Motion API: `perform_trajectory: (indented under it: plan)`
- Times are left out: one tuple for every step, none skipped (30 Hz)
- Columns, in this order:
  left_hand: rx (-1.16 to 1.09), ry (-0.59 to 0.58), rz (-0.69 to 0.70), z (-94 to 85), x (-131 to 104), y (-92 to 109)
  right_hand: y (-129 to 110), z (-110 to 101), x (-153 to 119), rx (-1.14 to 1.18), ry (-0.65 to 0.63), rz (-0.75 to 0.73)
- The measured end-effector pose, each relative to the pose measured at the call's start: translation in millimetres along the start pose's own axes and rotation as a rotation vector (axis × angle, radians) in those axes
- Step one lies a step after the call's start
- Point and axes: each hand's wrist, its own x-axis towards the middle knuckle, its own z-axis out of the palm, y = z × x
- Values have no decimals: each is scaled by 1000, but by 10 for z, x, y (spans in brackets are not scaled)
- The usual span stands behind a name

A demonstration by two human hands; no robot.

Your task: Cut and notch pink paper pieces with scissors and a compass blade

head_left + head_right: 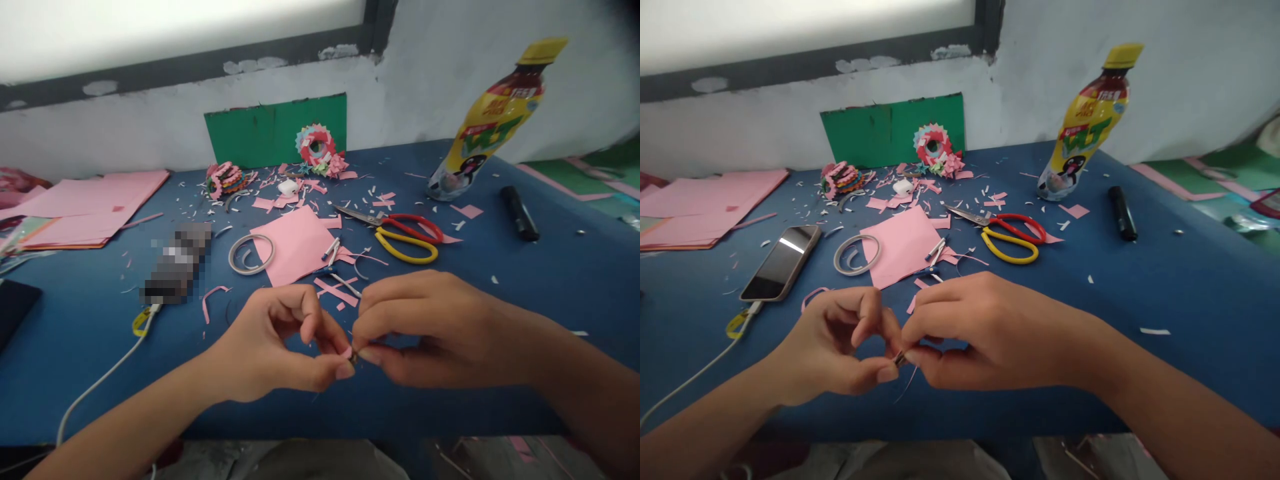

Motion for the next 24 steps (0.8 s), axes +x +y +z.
perform_trajectory:
  plan:
    - [42,17,24,5,-2,-4,-2,-6,11,19,-2,34]
    - [90,38,55,11,-6,-9,-5,-10,21,33,1,73]
    - [141,63,90,18,-9,-16,-7,-11,31,42,6,115]
    - [190,88,126,23,-13,-24,-9,-10,39,51,12,158]
    - [233,115,159,28,-16,-32,-9,-7,45,59,15,200]
    - [264,140,187,30,-18,-38,-9,-4,50,68,18,240]
    - [280,162,207,30,-18,-43,-7,0,53,83,22,268]
    - [284,175,219,29,-17,-45,-4,3,55,99,27,288]
    - [280,183,224,26,-16,-45,0,5,55,115,34,299]
    - [275,187,227,21,-14,-44,5,5,54,128,43,303]
    - [271,187,228,17,-12,-42,11,5,53,139,54,303]
    - [268,185,228,14,-11,-39,17,3,52,149,63,302]
    - [265,183,230,11,-11,-37,23,0,52,158,66,303]
    - [260,183,234,10,-12,-34,28,-4,52,167,69,302]
    - [257,185,231,10,-13,-32,33,-8,52,177,66,301]
    - [255,186,220,12,-16,-29,36,-13,53,186,60,300]
    - [256,191,203,14,-19,-26,38,-18,54,193,55,299]
    - [259,197,183,16,-22,-24,39,-23,55,198,49,301]
    - [265,202,163,18,-25,-22,38,-27,56,199,46,304]
    - [271,206,152,20,-27,-21,37,-30,57,199,44,309]
    - [275,208,149,22,-28,-22,35,-32,57,196,44,314]
    - [278,210,154,23,-28,-25,33,-33,57,192,48,315]
    - [282,212,161,24,-27,-29,31,-32,57,188,50,312]
    - [286,215,168,25,-25,-34,28,-30,56,183,52,308]
